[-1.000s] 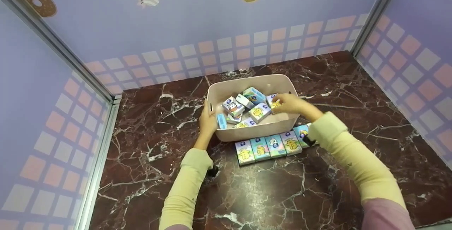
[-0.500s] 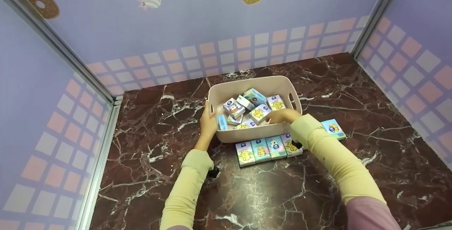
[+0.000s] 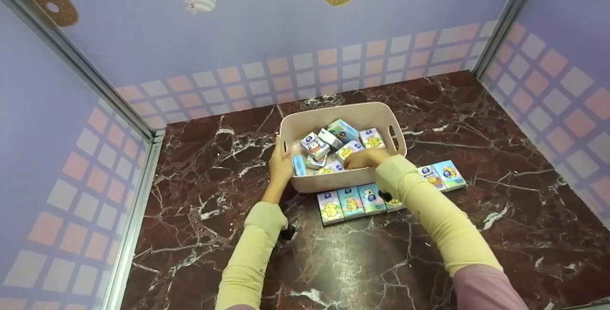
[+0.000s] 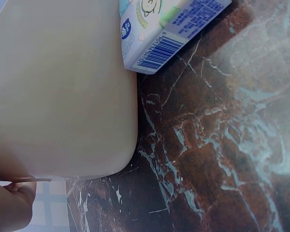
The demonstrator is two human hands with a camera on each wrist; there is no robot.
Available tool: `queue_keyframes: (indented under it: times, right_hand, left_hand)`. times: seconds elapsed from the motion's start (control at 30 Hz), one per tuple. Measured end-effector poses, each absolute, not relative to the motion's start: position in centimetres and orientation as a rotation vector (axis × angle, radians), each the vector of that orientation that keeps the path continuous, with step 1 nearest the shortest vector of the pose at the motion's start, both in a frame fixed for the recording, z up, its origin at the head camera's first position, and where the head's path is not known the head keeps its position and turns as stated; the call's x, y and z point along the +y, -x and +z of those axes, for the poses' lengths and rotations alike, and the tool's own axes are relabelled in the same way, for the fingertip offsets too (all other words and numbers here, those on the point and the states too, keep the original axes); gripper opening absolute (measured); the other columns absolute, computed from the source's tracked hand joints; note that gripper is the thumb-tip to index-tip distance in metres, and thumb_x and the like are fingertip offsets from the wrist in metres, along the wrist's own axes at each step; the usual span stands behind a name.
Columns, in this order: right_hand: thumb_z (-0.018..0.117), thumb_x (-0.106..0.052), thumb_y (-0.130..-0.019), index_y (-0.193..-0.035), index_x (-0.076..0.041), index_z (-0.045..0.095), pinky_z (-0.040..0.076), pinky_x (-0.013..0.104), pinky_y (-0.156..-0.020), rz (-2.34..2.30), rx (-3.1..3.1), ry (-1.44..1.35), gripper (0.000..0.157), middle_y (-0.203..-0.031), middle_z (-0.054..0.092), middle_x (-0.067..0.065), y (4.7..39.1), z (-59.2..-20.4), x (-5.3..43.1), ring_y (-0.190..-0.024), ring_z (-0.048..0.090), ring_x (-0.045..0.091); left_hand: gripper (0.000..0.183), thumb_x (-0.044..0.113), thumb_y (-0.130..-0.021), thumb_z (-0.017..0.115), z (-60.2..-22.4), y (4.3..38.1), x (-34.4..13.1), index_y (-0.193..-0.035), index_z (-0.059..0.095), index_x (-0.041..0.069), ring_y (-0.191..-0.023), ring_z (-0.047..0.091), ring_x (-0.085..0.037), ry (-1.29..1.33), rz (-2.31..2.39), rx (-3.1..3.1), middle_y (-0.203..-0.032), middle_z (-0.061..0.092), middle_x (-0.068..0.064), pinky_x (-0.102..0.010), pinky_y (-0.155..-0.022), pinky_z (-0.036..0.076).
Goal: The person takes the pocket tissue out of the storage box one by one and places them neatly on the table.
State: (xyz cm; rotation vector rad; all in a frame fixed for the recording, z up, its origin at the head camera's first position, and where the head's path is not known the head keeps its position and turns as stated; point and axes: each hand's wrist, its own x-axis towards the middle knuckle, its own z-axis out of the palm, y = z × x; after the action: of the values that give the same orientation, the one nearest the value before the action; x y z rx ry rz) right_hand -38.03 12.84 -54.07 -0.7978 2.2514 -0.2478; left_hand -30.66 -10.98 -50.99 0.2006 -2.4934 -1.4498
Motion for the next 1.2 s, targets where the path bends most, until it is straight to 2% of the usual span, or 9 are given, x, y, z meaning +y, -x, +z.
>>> queue_keyframes:
  times: [0.13,0.27,0.4,0.63,0.8,0.9,0.97,1.07,1.2]
  right_hand:
    - [0.041,-0.023,-0.084,-0.111,-0.003,0.055,0.039,0.039,-0.090,-0.288,2.286,0.773,0.037,-0.116,0.055,0.013,35.2,-50.0,10.7,-0.102,0.050,0.024]
    - [0.050,-0.022,-0.082,-0.105,0.000,0.054,0.042,0.028,-0.074,-0.500,2.272,0.600,0.032,-0.096,0.054,0.007,34.6,-49.2,9.5,-0.084,0.046,0.017]
    - [0.057,-0.021,-0.080,-0.103,0.001,0.049,0.035,0.023,-0.064,-0.718,2.211,0.437,0.033,-0.085,0.042,0.001,34.5,-49.4,8.9,-0.077,0.039,0.013]
    - [0.062,-0.025,-0.076,-0.134,-0.003,0.030,0.038,0.039,-0.095,-0.831,2.167,0.319,0.069,-0.126,0.042,0.012,34.1,-49.4,7.7,-0.109,0.045,0.023]
    - [0.058,-0.020,-0.077,-0.137,-0.009,0.032,0.030,0.038,-0.102,-0.747,2.231,0.479,0.066,-0.139,0.034,0.013,34.1,-49.6,7.0,-0.124,0.035,0.026]
    - [0.058,-0.012,-0.076,-0.135,-0.013,0.038,0.039,0.032,-0.091,-0.792,2.245,0.503,0.061,-0.130,0.044,0.012,34.2,-49.5,6.9,-0.109,0.046,0.021]
    - [0.057,-0.005,-0.076,-0.132,-0.013,0.042,0.044,0.026,-0.074,-0.925,2.198,0.438,0.058,-0.112,0.053,0.011,34.2,-49.5,7.1,-0.087,0.053,0.015]
    - [0.054,0.004,-0.074,-0.127,-0.010,0.046,0.043,0.020,-0.055,-1.176,2.081,0.270,0.055,-0.086,0.050,0.006,34.3,-49.4,7.6,-0.059,0.050,0.010]
    - [0.049,0.008,-0.072,-0.124,-0.007,0.044,0.048,0.022,-0.050,-1.419,1.959,0.115,0.054,-0.081,0.046,0.005,34.3,-48.9,8.7,-0.054,0.053,0.012]
  left_hand:
    - [0.064,-0.007,-0.076,0.041,-51.0,30.6,-11.0,-0.137,0.029,0.002,-0.104,0.057,-0.030,-0.198,-1.431,-2.490,-0.133,0.042,-0.018,-0.042,-0.096,0.036]
    - [0.064,-0.008,-0.076,0.041,-50.9,30.6,-10.9,-0.138,0.029,0.002,-0.104,0.057,-0.030,-0.196,-1.448,-2.487,-0.135,0.041,-0.017,-0.041,-0.095,0.037]
    - [0.064,-0.009,-0.075,0.041,-51.1,30.8,-11.0,-0.138,0.028,0.002,-0.104,0.057,-0.030,-0.194,-1.501,-2.465,-0.136,0.039,-0.017,-0.041,-0.095,0.037]
    - [0.068,-0.004,-0.076,0.039,-53.9,32.2,-11.9,-0.140,0.025,0.014,-0.102,0.059,-0.020,-0.122,-1.496,-2.419,-0.135,0.042,-0.012,-0.035,-0.095,0.039]
    - [0.064,-0.008,-0.077,0.039,-52.1,31.2,-11.2,-0.139,0.026,0.003,-0.104,0.057,-0.030,-0.159,-1.528,-2.440,-0.138,0.037,-0.017,-0.039,-0.092,0.041]
    - [0.061,-0.009,-0.077,0.039,-51.2,30.7,-11.0,-0.137,0.027,-0.002,-0.104,0.057,-0.031,-0.164,-1.510,-2.451,-0.137,0.036,-0.018,-0.038,-0.090,0.042]
    - [0.062,-0.010,-0.077,0.038,-51.1,30.8,-10.9,-0.137,0.027,-0.002,-0.104,0.056,-0.032,-0.177,-1.532,-2.444,-0.138,0.036,-0.018,-0.038,-0.092,0.041]
    - [0.065,-0.009,-0.075,0.039,-52.0,31.2,-11.1,-0.138,0.028,0.003,-0.103,0.057,-0.030,-0.172,-1.545,-2.424,-0.137,0.037,-0.016,-0.039,-0.095,0.039]
    - [0.071,-0.007,-0.073,0.040,-54.5,32.5,-11.8,-0.140,0.026,0.013,-0.101,0.059,-0.022,-0.138,-1.539,-2.394,-0.139,0.037,-0.009,-0.033,-0.097,0.038]
